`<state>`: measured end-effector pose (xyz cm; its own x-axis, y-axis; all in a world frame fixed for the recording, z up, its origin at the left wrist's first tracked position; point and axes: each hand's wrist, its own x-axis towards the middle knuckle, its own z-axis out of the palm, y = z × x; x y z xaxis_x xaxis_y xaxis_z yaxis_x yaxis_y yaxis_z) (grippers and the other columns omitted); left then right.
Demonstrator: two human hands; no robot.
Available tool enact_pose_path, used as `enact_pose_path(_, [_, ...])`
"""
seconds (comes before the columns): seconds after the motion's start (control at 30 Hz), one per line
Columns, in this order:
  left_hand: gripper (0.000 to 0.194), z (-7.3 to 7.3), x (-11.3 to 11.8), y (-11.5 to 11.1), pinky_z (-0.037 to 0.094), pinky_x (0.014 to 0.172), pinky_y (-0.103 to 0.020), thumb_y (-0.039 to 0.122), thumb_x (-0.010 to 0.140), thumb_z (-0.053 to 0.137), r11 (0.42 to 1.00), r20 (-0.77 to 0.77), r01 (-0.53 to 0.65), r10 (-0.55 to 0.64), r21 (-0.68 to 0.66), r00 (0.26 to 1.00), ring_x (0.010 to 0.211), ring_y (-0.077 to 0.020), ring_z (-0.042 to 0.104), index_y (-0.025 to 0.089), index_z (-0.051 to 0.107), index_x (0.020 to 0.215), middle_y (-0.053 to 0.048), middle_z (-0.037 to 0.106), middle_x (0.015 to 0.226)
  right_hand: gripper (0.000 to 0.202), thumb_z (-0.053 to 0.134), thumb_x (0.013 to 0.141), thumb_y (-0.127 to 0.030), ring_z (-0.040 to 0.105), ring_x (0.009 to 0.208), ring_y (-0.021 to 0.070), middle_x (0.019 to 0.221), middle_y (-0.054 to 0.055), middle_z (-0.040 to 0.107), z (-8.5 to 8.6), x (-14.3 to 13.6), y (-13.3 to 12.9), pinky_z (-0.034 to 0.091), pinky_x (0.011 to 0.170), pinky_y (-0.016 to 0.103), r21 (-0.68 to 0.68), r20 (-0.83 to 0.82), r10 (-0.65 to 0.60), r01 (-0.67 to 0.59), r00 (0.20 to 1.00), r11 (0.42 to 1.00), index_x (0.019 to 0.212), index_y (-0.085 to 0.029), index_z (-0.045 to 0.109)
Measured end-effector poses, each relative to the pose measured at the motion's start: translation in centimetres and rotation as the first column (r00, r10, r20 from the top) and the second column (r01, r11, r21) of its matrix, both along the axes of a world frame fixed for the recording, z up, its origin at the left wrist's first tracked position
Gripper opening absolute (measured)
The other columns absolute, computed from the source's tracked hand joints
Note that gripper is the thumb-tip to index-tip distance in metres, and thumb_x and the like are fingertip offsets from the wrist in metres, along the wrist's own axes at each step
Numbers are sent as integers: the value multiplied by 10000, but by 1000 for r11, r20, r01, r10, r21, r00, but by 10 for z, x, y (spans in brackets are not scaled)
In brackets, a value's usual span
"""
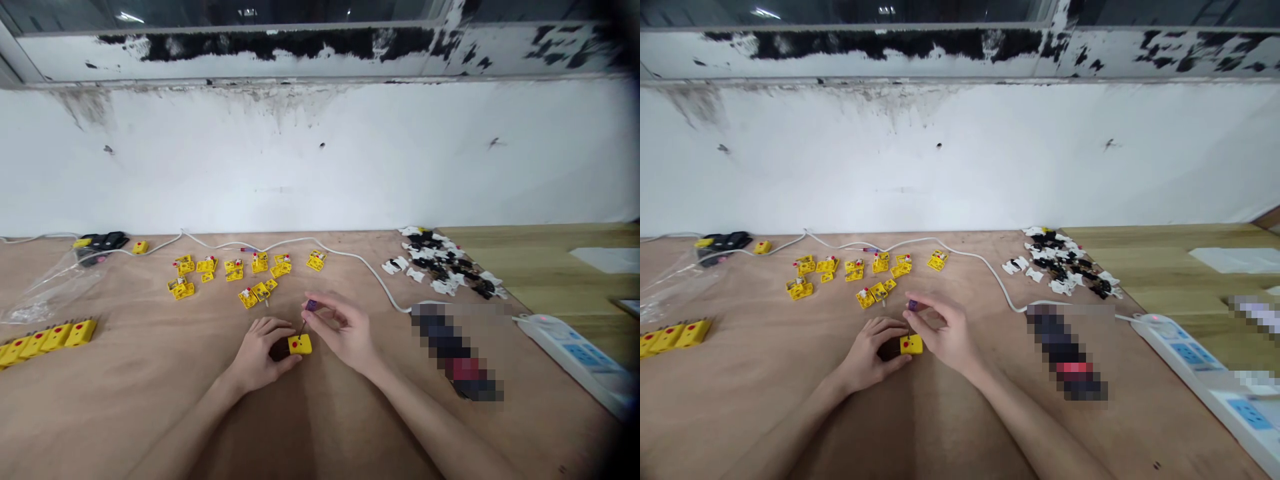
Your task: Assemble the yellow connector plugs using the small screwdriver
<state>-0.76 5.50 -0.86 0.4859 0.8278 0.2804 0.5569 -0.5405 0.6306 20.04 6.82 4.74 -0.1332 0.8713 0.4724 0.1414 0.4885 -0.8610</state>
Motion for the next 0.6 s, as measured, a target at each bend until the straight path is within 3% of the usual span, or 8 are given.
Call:
enact_pose_path(0.1, [314, 0, 1, -1, 487, 937, -430, 392, 831, 742, 1000, -15, 5, -4, 22, 1000, 1074, -257, 629, 275, 709, 1120, -64, 700, 1170, 255, 701, 894, -257, 726, 859, 183, 1037, 66, 731, -3, 2, 0, 629, 709, 280, -20, 48, 16, -15, 999, 1000, 1149, -255, 712])
enact_pose_path(0.6, [351, -4, 1, -1, 468, 921, -431, 342, 780, 765, 999, -54, 8, -5, 39, 999, 1063, -264, 617, 262, 691, 1114, -58, 692, 1159, 276, 714, 884, -260, 721, 862, 179, 1006, 49, 742, -22, 9, 1, 611, 755, 283, -37, 38, -11, 13, 999, 999, 1160, -260, 710])
